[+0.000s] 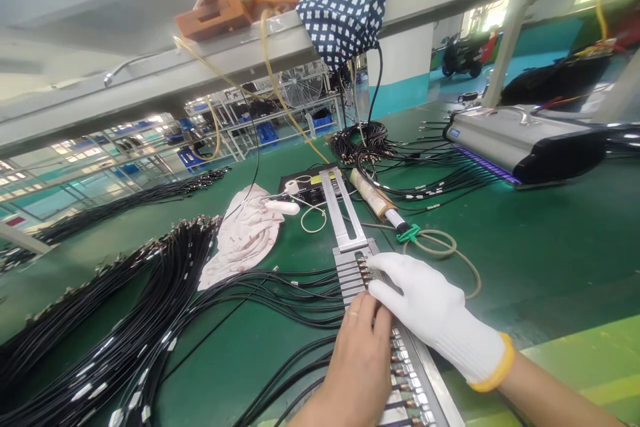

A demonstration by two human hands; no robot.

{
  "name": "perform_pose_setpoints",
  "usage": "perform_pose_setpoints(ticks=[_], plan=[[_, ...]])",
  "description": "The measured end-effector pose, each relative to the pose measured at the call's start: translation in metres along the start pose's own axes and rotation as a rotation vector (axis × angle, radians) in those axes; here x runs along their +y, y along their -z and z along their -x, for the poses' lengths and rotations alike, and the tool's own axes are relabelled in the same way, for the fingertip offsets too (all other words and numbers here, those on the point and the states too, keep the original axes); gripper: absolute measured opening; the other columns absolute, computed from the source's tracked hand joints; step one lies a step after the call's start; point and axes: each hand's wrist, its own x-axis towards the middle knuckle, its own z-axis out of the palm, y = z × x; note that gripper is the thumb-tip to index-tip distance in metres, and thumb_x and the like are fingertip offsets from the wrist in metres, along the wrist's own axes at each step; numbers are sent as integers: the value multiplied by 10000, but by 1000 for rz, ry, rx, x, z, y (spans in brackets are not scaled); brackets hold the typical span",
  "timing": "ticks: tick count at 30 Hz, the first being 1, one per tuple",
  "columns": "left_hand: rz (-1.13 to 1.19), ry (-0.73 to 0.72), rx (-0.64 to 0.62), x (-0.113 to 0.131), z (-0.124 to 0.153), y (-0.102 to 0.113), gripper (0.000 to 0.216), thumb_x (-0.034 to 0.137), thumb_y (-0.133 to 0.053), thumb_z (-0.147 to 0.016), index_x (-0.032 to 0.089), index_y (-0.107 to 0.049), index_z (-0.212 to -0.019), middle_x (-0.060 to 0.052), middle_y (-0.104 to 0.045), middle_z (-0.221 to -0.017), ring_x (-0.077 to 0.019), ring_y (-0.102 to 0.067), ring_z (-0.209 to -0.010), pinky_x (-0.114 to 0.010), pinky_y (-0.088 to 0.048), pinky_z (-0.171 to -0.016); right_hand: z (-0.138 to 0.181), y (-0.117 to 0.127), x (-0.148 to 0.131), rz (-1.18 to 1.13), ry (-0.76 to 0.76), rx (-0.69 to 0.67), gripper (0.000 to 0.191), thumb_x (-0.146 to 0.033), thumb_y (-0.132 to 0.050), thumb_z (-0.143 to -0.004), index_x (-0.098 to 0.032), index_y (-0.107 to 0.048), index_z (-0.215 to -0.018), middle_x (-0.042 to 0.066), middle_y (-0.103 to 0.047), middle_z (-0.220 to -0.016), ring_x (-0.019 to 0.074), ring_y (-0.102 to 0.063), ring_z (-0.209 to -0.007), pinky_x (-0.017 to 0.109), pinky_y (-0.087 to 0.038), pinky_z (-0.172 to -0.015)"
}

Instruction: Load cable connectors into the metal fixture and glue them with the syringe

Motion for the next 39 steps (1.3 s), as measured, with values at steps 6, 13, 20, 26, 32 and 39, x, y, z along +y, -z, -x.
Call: perform_pose_setpoints(ticks=[6, 13, 20, 26, 32, 39], plan=[[-100, 142, 165, -18, -1, 1, 344, 52, -384, -937, 121, -484, -1259, -165, -542, -1229, -294, -541, -1155, -533, -524, -981, -9, 15, 0, 14, -75, 53, 289, -303, -480, -923, -222, -677, -1117, 56, -700, -1197, 251, -646, -1081, 414, -487, -958], [-232, 189, 84, -28, 1, -12, 317, 105, -478, -939, 106, -535, -1251, -157, -537, -1244, -307, -544, -1170, -527, -518, -996, -10, 8, -2, 187, -107, -75, 300, -256, -482, -939, -178, -689, -1142, 96, -707, -1169, 279, -655, -1058, 421, -483, -939], [-183, 234, 37, -29, 2, -18, 368, 105, -387, -964, 123, -466, -1322, -163, -495, -1328, -304, -489, -1296, -540, -470, -1069, -12, 3, 0, 214, -63, -87, 339, -213, -433, -952, -163, -687, -1171, 111, -712, -1171, 284, -662, -1068, 428, -489, -939], [-135, 291, -16, -28, -7, -12, 354, 77, -419, -929, 98, -543, -1259, -159, -572, -1296, -295, -526, -1270, -512, -454, -1090, -9, -5, 8, 258, 14, -39, 333, -224, -419, -962, -200, -717, -1110, 66, -727, -1160, 239, -681, -1039, 367, -511, -901], [-87, 386, -36, -26, -22, -2, 461, 219, -458, -974, 46, -478, -1401, -220, -467, -1474, -339, -413, -1394, -524, -336, -1172, -17, -13, 31, 322, 19, 108, 341, -280, -464, -952, -191, -695, -1186, 69, -712, -1202, 241, -658, -1089, 369, -469, -979], [-9, 447, -119, -26, -25, -13, 535, 225, -455, -952, -3, -458, -1435, -234, -405, -1521, -361, -366, -1425, -521, -273, -1196, -44, 2, 55, 539, -73, 209, 384, -274, -508, -945, -107, -633, -1267, 163, -667, -1239, 308, -633, -1106, 406, -445, -953]])
